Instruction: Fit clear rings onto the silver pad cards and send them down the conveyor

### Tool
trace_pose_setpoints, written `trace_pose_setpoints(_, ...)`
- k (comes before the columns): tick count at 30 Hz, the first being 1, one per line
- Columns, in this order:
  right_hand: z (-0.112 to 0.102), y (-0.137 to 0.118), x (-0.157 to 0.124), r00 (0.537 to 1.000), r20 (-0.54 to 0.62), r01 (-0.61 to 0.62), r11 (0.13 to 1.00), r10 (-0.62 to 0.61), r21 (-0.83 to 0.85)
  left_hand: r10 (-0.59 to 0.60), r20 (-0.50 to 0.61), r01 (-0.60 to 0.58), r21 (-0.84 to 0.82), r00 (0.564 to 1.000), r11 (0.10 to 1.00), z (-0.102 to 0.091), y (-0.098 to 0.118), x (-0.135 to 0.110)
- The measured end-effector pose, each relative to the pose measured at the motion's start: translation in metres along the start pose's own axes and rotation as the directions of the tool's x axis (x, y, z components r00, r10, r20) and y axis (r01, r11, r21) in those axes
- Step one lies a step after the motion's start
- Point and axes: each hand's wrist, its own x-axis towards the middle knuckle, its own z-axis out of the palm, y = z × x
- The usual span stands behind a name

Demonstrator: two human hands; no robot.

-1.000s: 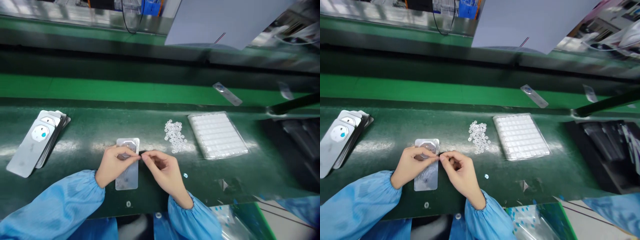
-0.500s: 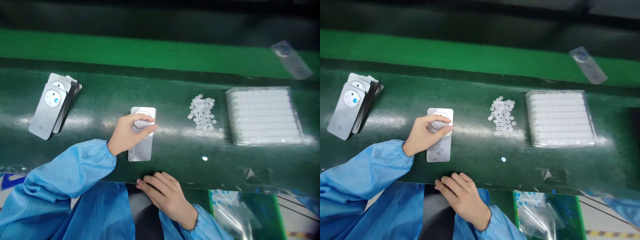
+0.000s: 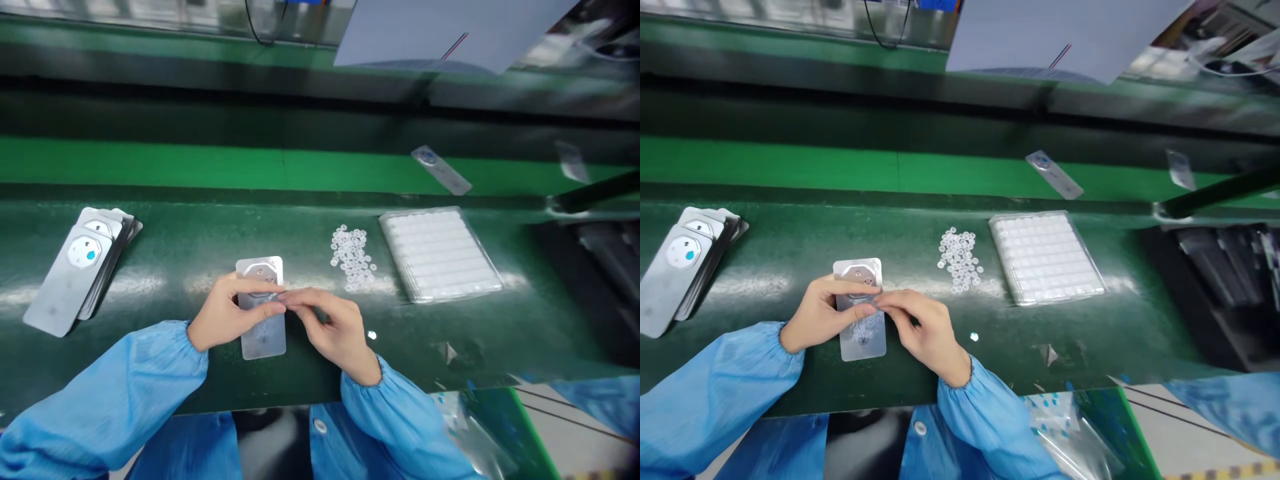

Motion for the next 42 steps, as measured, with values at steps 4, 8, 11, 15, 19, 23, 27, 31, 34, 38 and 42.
trace_pose_setpoints(4,0.007,0.006,0.005,0.989,-0.094,0.109,0.99,-0.117,-0.086,-0.006,0.062,0.012,-0.098,0.998,0.995,0.001,0.001,0.0)
trace_pose_setpoints(8,0.009,0.008,-0.002,0.98,-0.139,0.127,0.986,-0.142,-0.109,-0.058,0.123,0.075,-0.132,0.991,0.988,0.002,0.002,0.0)
trace_pose_setpoints(11,0.009,0.009,-0.003,0.977,-0.129,0.156,0.983,-0.169,-0.102,-0.076,0.151,0.105,-0.197,0.986,0.975,0.0,0.002,0.0)
trace_pose_setpoints(15,0.009,0.007,-0.002,0.982,-0.127,0.132,0.989,-0.139,-0.062,-0.048,0.149,0.082,-0.237,0.988,0.968,0.0,-0.001,0.001)
trace_pose_setpoints(19,0.009,0.003,-0.006,0.983,-0.13,-0.12,0.989,0.131,0.084,-0.057,0.053,0.068,-0.228,0.997,0.971,0.002,-0.003,0.001)
trace_pose_setpoints(23,0.008,-0.004,-0.008,0.918,0.031,-0.391,0.892,0.395,0.226,0.029,-0.027,-0.031,-0.1,0.999,0.994,0.003,-0.004,-0.001)
trace_pose_setpoints(27,0.005,-0.007,-0.005,0.847,0.149,-0.531,0.8,0.51,0.279,0.122,-0.05,-0.121,0.022,0.991,0.992,0.004,-0.007,-0.004)
trace_pose_setpoints(31,-0.002,-0.006,0.0,0.79,0.23,-0.612,0.749,0.568,0.254,0.165,-0.017,-0.163,0.078,0.986,0.984,0.004,-0.01,-0.005)
trace_pose_setpoints(34,-0.004,-0.006,0.003,0.764,0.264,-0.643,0.723,0.588,0.252,0.136,-0.015,-0.134,0.094,0.991,0.986,0.004,-0.01,-0.006)
trace_pose_setpoints(38,0.003,-0.009,0.005,0.792,0.136,-0.608,0.749,0.595,0.265,0.07,-0.057,-0.065,0.077,0.996,0.995,0.004,-0.007,-0.006)
trace_pose_setpoints(42,0.017,-0.01,0.007,0.812,0.033,-0.566,0.773,0.582,0.286,0.06,-0.039,-0.058,0.049,0.997,0.997,0.005,-0.006,-0.005)
